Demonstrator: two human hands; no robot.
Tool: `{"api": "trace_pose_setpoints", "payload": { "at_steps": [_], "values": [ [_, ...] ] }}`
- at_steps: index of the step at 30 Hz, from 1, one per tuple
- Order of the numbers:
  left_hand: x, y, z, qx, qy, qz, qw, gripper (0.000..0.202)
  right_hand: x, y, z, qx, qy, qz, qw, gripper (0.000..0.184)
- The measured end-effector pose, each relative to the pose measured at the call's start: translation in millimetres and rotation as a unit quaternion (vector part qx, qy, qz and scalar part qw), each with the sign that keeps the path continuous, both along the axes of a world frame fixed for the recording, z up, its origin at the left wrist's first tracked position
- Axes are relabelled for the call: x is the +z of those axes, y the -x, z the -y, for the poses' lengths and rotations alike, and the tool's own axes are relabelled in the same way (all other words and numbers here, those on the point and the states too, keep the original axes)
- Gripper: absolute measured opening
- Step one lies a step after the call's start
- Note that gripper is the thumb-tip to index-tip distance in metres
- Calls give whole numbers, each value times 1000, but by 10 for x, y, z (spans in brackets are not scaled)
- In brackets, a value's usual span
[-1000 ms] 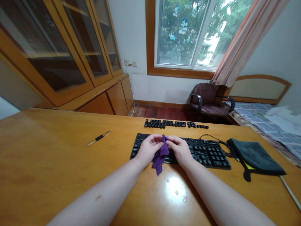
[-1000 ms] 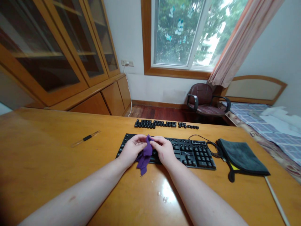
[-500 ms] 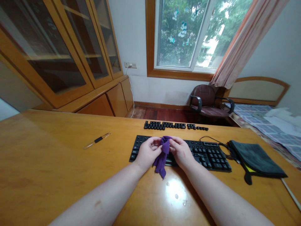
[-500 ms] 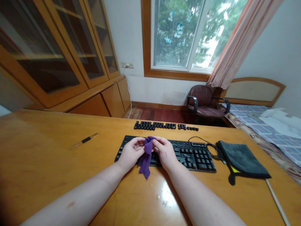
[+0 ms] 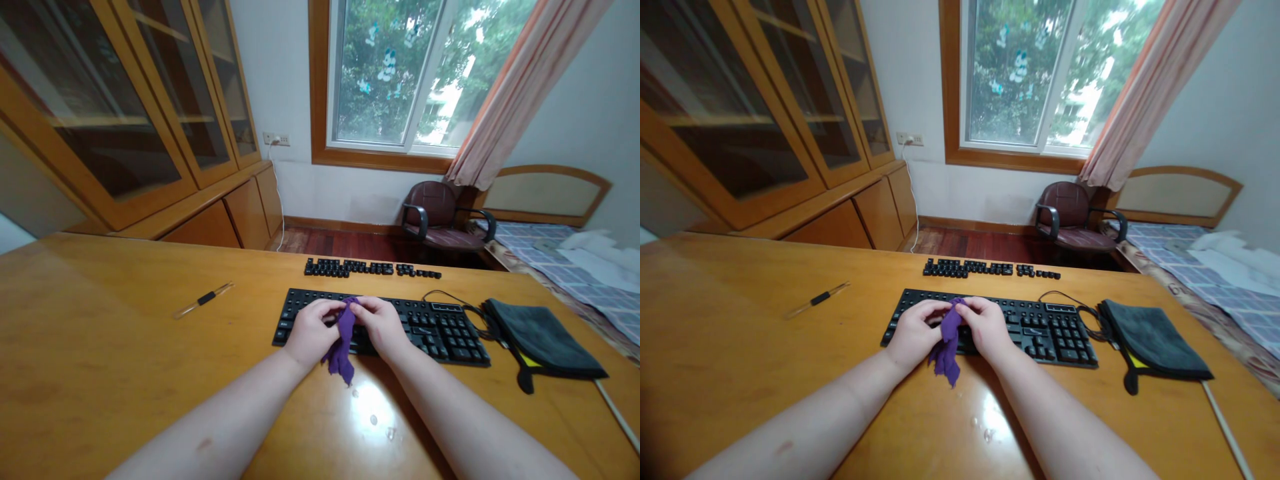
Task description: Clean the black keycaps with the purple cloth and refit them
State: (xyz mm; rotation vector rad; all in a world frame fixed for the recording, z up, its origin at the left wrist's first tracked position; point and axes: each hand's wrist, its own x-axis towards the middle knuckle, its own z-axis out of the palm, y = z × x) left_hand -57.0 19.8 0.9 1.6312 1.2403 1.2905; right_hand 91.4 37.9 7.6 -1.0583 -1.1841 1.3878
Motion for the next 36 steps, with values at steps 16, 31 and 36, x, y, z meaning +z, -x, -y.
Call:
{"api": "trace_pose_setpoints", "payload": {
  "at_steps": [16, 31, 36],
  "values": [
    [33, -23, 16, 12, 17, 4, 1000, 20, 21, -32, -33, 44, 28, -30, 998, 24],
    [42, -32, 14, 14, 36, 19, 999, 19, -16, -45, -39, 24, 35, -21, 999, 27],
    [25, -23, -49, -10, 101, 146, 984, 26, -111, -75, -90, 40, 38, -80, 995, 36]
  ]
}}
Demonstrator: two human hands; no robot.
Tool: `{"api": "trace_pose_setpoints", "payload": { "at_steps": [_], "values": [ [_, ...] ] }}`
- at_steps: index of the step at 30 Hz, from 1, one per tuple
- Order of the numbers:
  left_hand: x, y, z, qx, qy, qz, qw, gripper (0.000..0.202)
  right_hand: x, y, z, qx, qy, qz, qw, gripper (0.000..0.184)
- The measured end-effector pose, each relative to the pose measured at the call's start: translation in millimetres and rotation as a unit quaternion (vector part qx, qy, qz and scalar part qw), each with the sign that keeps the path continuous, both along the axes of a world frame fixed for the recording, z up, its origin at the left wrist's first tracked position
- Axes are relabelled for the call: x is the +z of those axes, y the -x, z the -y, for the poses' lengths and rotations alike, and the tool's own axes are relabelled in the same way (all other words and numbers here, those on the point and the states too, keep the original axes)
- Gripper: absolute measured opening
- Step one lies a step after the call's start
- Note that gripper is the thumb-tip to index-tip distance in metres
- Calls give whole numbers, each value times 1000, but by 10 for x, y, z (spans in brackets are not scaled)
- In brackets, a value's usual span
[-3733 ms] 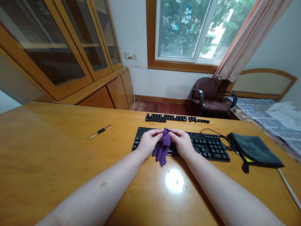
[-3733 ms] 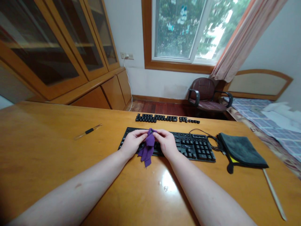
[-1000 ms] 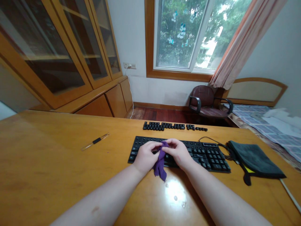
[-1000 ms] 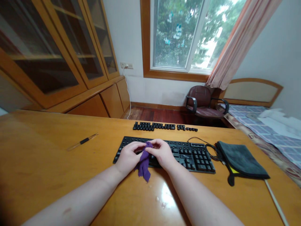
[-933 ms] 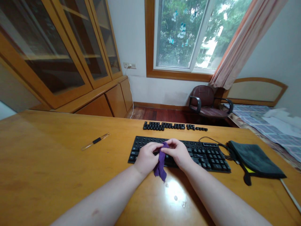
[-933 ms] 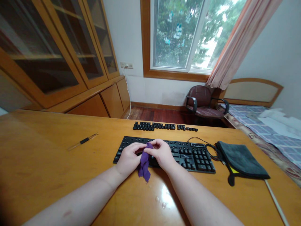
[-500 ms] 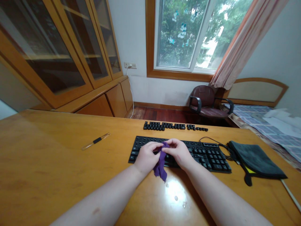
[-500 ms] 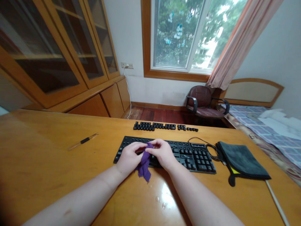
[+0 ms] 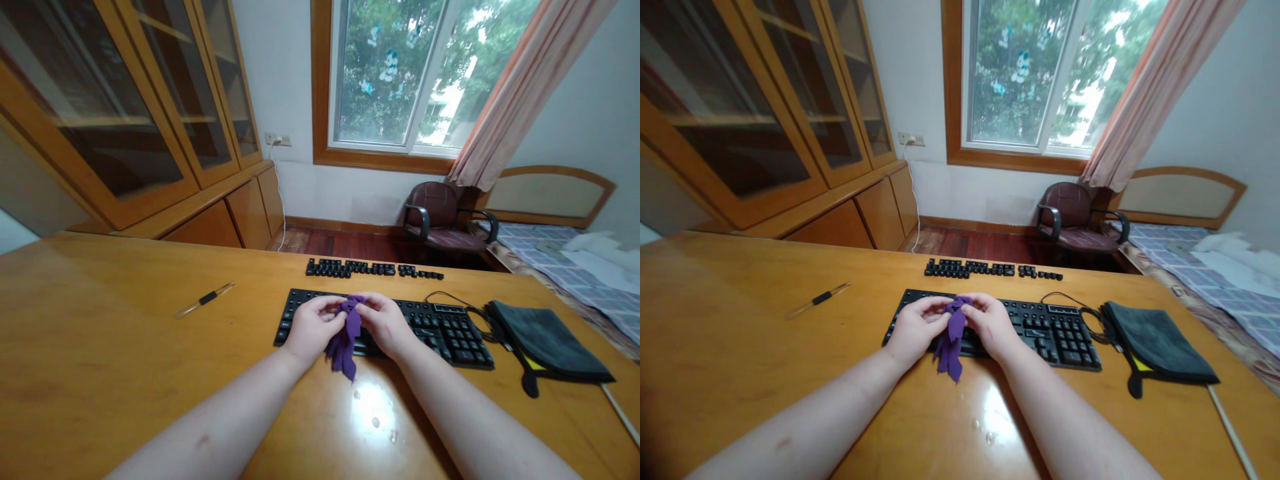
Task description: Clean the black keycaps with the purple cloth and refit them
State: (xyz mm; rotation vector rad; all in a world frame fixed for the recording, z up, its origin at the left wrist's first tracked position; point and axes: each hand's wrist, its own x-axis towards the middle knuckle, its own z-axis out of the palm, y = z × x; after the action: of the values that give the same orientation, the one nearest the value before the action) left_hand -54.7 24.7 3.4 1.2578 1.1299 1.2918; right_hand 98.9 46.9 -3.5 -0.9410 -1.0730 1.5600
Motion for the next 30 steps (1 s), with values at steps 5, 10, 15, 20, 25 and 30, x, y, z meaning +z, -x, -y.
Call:
{"api": "trace_pose_setpoints", "payload": {
  "at_steps": [5, 10, 15, 20, 25, 30],
  "values": [
    [7, 18, -66, -6, 27, 68, 997, 31, -12, -3, 16, -78, -100, 58, 990, 36],
    [-13, 26, -108, -2, 46, 85, 995, 31, 30, -34, 74, -143, -273, 183, 934, 10],
    [-18, 43, -120, 5, 38, 46, 998, 21, 79, -32, 91, -113, -302, 257, 911, 13],
    [15, 36, -77, 13, 27, 16, 999, 18, 78, -2, 94, -71, -286, 253, 922, 21],
    [-8, 26, -72, 6, 6, 6, 1000, 17, 53, 1, 76, -76, -258, 262, 927, 23],
    [-53, 79, -90, 57, -53, -7, 997, 18, 68, -41, 50, -104, -267, 274, 918, 26]
  ]
}}
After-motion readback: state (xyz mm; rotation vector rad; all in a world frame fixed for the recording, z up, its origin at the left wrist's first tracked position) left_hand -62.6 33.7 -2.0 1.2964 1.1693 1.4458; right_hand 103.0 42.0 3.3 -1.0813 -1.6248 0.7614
